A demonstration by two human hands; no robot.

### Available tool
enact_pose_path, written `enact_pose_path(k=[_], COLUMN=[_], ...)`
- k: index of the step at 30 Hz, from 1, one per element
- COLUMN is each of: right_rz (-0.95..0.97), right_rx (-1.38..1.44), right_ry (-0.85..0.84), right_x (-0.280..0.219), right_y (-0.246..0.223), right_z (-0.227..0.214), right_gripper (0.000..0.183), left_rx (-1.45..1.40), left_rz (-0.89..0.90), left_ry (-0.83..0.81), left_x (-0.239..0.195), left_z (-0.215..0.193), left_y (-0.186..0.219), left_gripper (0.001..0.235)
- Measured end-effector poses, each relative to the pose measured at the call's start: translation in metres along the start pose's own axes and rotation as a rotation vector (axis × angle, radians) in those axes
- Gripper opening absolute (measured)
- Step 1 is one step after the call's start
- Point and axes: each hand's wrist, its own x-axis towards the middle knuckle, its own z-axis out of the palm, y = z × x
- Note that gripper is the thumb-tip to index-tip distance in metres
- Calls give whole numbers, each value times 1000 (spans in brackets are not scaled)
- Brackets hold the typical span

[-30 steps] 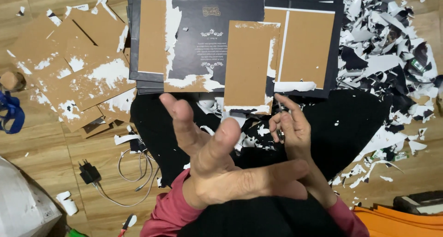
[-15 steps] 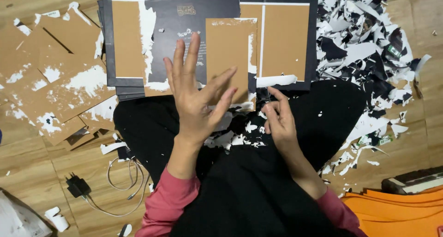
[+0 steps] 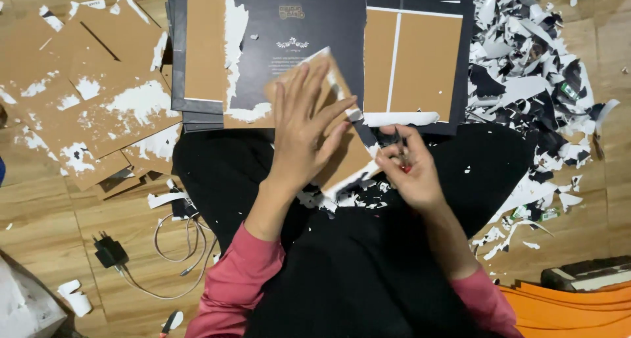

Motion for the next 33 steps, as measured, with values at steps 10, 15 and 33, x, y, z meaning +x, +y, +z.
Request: enact_pose_path(k=[10, 15, 33], right_rz=[-68, -195, -551], right_rx=[-868, -1280, -1604], right_ry=[120, 310, 218], right_x=[6, -16, 4], right_y=[-28, -8, 10], right_z=[-2, 11, -9], right_gripper=[45, 41, 37], left_rx=[336, 387, 338], left_rz=[101, 76, 91], left_ry=[-298, -310, -373], left_x=[6, 5, 10], left_z=[36, 40, 33], left_y=[-38, -38, -38], left_gripper=[51, 52, 52])
